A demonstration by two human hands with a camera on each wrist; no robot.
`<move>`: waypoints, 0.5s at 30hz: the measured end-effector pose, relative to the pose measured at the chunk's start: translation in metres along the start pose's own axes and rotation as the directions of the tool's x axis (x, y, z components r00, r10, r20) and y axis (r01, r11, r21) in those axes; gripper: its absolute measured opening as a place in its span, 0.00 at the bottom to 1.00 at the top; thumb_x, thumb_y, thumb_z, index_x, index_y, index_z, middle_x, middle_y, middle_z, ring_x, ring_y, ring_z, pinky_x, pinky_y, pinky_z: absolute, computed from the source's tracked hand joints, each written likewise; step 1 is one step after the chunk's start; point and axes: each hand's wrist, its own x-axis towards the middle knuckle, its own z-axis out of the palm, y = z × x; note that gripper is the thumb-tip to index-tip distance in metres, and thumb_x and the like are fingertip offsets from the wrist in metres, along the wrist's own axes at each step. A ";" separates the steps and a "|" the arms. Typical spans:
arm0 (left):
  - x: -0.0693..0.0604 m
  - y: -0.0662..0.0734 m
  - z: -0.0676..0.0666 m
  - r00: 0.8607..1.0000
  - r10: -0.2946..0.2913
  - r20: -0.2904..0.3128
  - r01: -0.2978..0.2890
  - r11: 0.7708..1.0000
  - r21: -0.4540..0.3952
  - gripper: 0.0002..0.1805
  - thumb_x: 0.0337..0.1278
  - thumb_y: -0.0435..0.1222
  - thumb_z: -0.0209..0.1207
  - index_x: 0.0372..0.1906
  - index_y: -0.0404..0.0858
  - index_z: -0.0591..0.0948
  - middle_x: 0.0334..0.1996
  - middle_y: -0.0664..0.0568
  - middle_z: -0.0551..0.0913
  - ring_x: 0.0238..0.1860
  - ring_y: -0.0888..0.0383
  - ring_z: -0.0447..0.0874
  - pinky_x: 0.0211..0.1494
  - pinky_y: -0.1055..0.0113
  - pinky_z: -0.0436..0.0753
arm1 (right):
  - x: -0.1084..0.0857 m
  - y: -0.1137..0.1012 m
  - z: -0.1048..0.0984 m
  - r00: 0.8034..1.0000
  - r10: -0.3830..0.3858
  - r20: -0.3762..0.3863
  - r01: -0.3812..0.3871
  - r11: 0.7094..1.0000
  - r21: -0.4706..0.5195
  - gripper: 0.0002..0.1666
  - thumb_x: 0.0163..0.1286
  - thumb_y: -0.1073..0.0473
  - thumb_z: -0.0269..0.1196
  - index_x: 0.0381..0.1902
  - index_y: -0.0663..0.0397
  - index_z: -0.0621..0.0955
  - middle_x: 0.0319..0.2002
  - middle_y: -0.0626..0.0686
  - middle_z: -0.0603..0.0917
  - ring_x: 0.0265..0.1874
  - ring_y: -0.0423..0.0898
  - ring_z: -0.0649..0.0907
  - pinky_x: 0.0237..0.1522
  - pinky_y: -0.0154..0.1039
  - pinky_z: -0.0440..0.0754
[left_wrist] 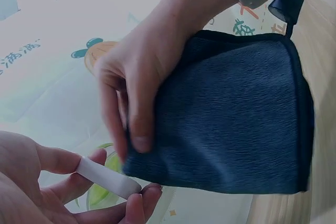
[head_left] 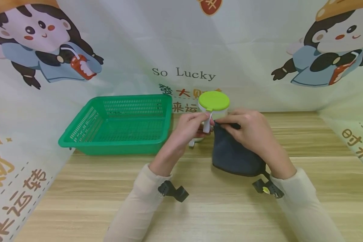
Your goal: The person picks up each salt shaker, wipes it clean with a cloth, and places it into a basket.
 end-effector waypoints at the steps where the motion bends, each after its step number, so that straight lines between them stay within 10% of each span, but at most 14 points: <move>1: 0.000 0.000 0.000 1.000 0.003 -0.001 -0.003 1.000 -0.003 0.19 0.78 0.45 0.53 0.38 0.37 0.87 0.42 0.43 0.86 0.36 0.56 0.85 0.38 0.69 0.83 | 0.000 0.000 0.001 1.000 0.004 0.022 -0.004 1.000 0.000 0.11 0.62 0.65 0.74 0.42 0.47 0.93 0.37 0.53 0.92 0.35 0.51 0.89 0.36 0.49 0.84; 8: -0.002 0.001 -0.004 1.000 0.009 0.001 -0.009 1.000 0.000 0.20 0.78 0.47 0.53 0.37 0.36 0.86 0.41 0.39 0.86 0.37 0.54 0.83 0.39 0.69 0.83 | 0.000 0.001 0.006 0.997 0.019 0.074 -0.020 1.000 0.005 0.11 0.61 0.62 0.76 0.42 0.45 0.93 0.34 0.51 0.92 0.25 0.45 0.85 0.27 0.42 0.74; 15: -0.001 0.002 -0.003 1.000 0.006 0.006 -0.006 1.000 0.025 0.20 0.78 0.48 0.53 0.39 0.38 0.87 0.42 0.46 0.86 0.39 0.54 0.85 0.41 0.67 0.85 | 0.000 0.000 0.005 0.998 -0.029 -0.064 0.030 1.000 0.003 0.11 0.60 0.64 0.76 0.42 0.49 0.93 0.33 0.53 0.92 0.27 0.49 0.88 0.29 0.45 0.81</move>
